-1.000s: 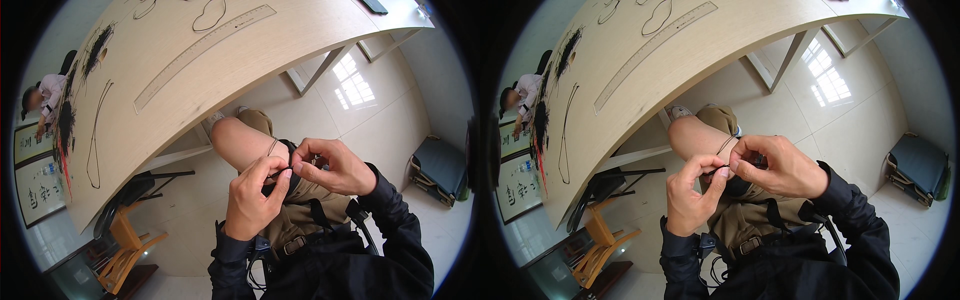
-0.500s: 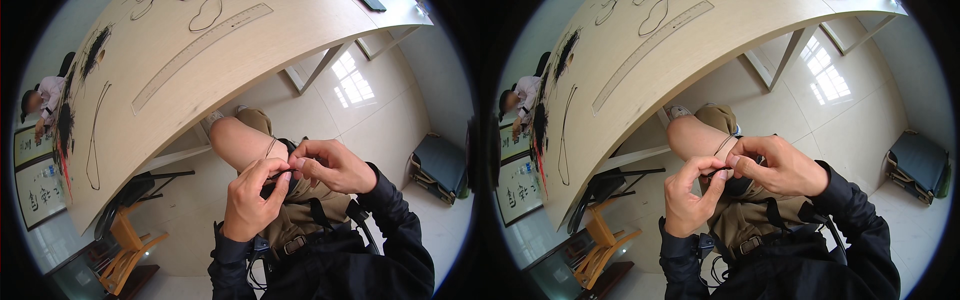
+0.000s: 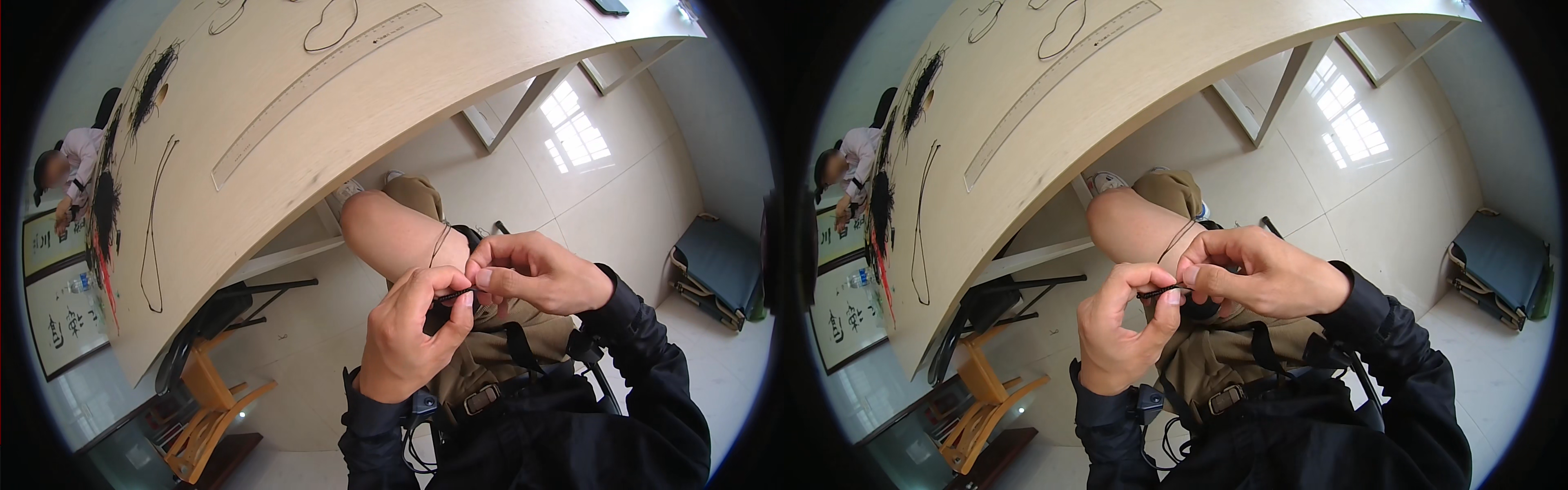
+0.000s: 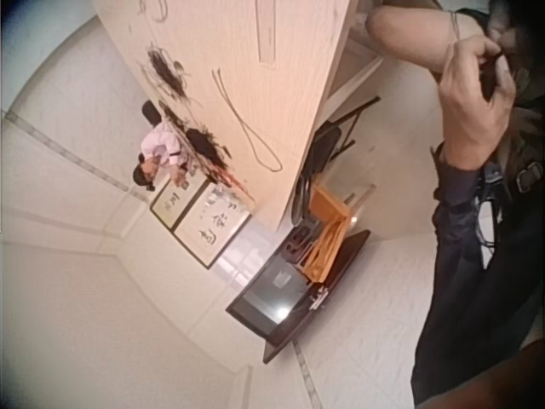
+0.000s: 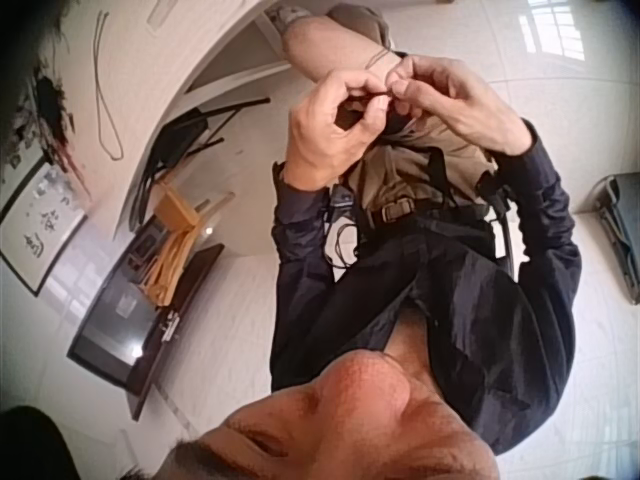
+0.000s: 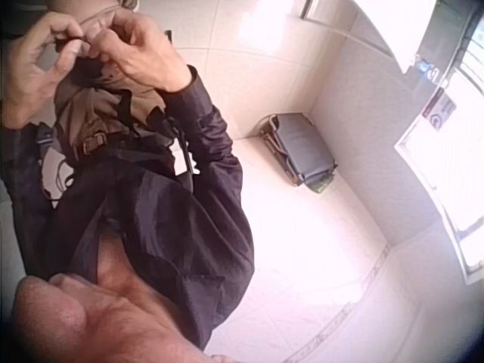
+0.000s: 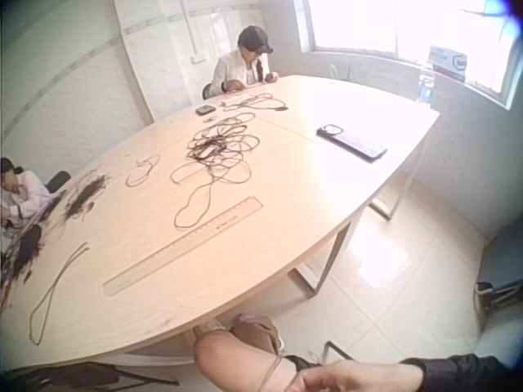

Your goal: The person sits with legs crossed and braids a black cord by hand. They repeatedly wrap the cord around their knee to hold it in place while twisting and pulling the strands to form a braid.

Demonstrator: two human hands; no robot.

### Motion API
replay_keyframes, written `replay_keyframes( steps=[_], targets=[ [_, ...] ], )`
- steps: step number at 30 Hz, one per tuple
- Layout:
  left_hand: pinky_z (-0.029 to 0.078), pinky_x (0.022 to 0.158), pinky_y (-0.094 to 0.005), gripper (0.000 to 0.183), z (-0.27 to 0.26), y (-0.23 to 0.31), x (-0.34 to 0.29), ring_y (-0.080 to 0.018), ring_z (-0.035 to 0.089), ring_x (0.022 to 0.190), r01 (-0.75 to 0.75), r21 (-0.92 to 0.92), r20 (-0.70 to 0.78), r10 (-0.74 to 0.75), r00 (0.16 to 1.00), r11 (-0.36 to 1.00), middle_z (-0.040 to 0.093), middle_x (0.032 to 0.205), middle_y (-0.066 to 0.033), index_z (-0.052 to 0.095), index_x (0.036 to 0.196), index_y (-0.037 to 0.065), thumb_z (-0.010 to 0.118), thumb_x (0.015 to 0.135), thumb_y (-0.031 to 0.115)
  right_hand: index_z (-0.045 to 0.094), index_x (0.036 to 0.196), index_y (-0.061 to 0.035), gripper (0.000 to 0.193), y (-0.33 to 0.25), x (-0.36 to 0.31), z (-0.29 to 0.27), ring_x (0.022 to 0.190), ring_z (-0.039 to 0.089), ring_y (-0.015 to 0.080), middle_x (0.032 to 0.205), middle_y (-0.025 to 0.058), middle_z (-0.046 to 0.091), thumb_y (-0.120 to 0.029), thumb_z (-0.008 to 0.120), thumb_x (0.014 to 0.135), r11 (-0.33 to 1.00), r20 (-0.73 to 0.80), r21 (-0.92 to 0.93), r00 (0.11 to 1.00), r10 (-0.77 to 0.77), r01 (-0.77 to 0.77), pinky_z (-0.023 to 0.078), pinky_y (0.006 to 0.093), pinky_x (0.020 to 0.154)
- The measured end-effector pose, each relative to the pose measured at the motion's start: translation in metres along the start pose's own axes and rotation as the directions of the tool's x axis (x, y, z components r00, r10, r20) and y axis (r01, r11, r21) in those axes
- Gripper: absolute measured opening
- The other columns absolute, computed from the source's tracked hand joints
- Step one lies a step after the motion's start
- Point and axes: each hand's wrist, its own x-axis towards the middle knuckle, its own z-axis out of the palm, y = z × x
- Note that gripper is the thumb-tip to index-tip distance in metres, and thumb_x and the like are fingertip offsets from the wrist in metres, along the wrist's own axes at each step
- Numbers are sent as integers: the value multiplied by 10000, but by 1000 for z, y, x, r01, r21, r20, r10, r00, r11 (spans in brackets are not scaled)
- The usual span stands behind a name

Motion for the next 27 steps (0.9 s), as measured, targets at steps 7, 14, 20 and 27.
replay_keyframes(
  steps=[7, 14, 20, 27],
  targets=[
    [525, 724, -273, 182, -3, 3, 1, -137, 654, 757, 10, 0, -28, -10, 1000, 1000, 698, 861, -84, 654, 1001, -2, 744, 844, 13, 633, 1064, -17, 205, 2, -3, -2, 782, 568, 32, 898, -14, 647, -213, 642, 1003, 998, -43, -15, 997, -56, 56, 497, 201, 658],
    [538, 690, -339, 144, -6, 3, 4, -244, 662, 764, -33, 23, 16, 33, 999, 999, 679, 859, -94, 650, 960, 24, 728, 844, -9, 629, 1041, -1, 193, -2, -2, 4, 723, 517, 15, 829, -33, 619, -191, 621, 1005, 997, -77, -32, 994, -72, 70, 420, 199, 589],
    [519, 689, -281, 159, -3, 2, 5, -161, 642, 718, -46, 44, -16, 47, 999, 998, 680, 825, -84, 668, 940, 7, 746, 808, -35, 636, 1009, 5, 195, 0, 0, 7, 658, 455, 12, 807, -33, 606, -188, 608, 1003, 998, -96, -7, 994, -57, 56, 358, 207, 546],
    [535, 696, -350, 180, -3, 2, 4, -249, 658, 765, -44, 33, 15, 44, 999, 998, 677, 866, -95, 649, 980, 23, 725, 827, -33, 632, 1006, 6, 217, 3, 0, 5, 665, 472, 24, 797, -27, 599, -210, 606, 1006, 998, -87, -36, 995, -49, 46, 376, 206, 549]
  ],
)
